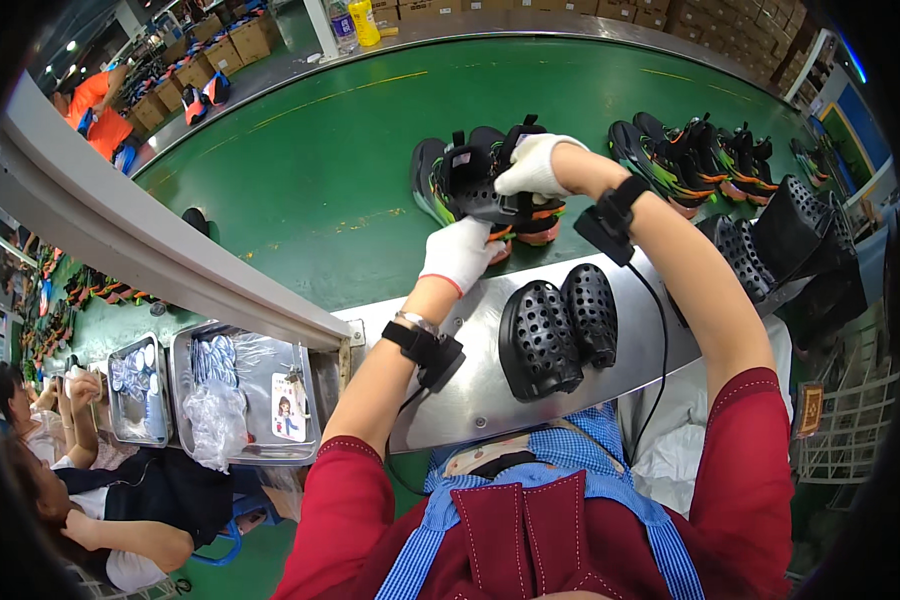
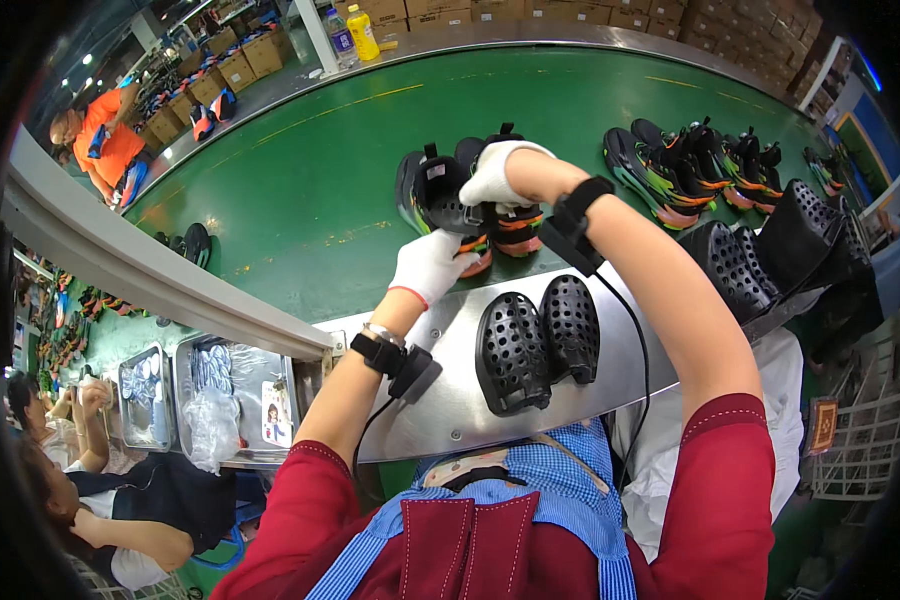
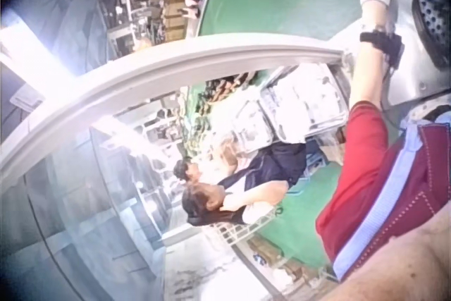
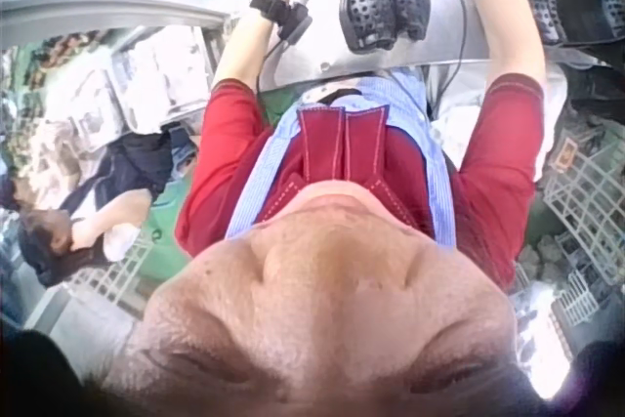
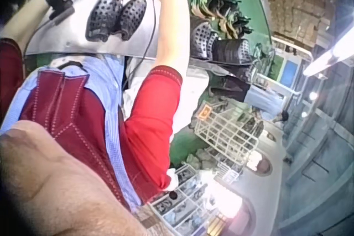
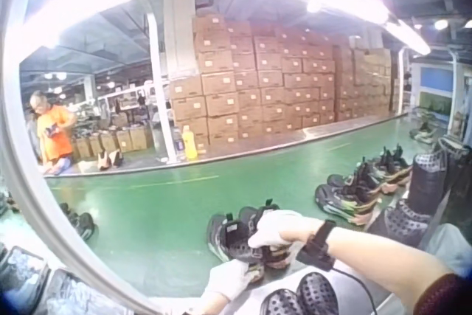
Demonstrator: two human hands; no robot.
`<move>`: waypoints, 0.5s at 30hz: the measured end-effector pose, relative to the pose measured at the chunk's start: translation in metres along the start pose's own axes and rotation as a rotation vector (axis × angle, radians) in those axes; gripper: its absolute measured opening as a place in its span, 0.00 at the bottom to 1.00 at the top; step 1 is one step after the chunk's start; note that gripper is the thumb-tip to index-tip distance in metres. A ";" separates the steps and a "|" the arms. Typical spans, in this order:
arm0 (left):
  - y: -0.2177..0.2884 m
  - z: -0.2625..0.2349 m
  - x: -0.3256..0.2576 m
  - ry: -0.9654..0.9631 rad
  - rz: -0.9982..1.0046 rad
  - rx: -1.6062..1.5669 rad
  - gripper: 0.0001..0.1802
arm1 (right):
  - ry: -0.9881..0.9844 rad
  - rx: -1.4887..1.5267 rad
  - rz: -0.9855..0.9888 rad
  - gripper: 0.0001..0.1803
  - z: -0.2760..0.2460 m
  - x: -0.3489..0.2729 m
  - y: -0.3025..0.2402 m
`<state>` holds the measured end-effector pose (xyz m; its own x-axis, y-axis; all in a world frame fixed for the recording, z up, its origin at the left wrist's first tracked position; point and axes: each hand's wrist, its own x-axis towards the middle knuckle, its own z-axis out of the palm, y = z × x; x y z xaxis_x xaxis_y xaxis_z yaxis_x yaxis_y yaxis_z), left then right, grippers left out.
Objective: Checking and assembling shoe components on a production line.
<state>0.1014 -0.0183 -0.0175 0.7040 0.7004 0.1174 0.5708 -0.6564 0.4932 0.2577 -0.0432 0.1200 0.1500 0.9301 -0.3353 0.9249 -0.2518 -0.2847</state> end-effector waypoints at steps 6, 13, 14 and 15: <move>-0.005 0.003 -0.016 0.026 -0.024 0.111 0.19 | 0.052 -0.223 -0.063 0.20 0.035 0.037 -0.040; -0.010 0.002 0.008 -0.187 -0.131 0.088 0.23 | 0.183 -0.123 0.005 0.15 0.090 0.068 -0.042; -0.016 0.003 0.013 -0.320 -0.128 0.061 0.20 | 0.185 -0.117 0.003 0.15 0.092 0.074 -0.043; -0.022 0.005 0.019 -0.452 -0.126 0.034 0.18 | 0.185 -0.108 0.026 0.15 0.096 0.083 -0.044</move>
<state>0.1040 0.0084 -0.0301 0.7376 0.5880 -0.3320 0.6717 -0.5886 0.4499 0.1958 0.0192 0.0186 0.2268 0.9593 -0.1682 0.9504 -0.2558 -0.1771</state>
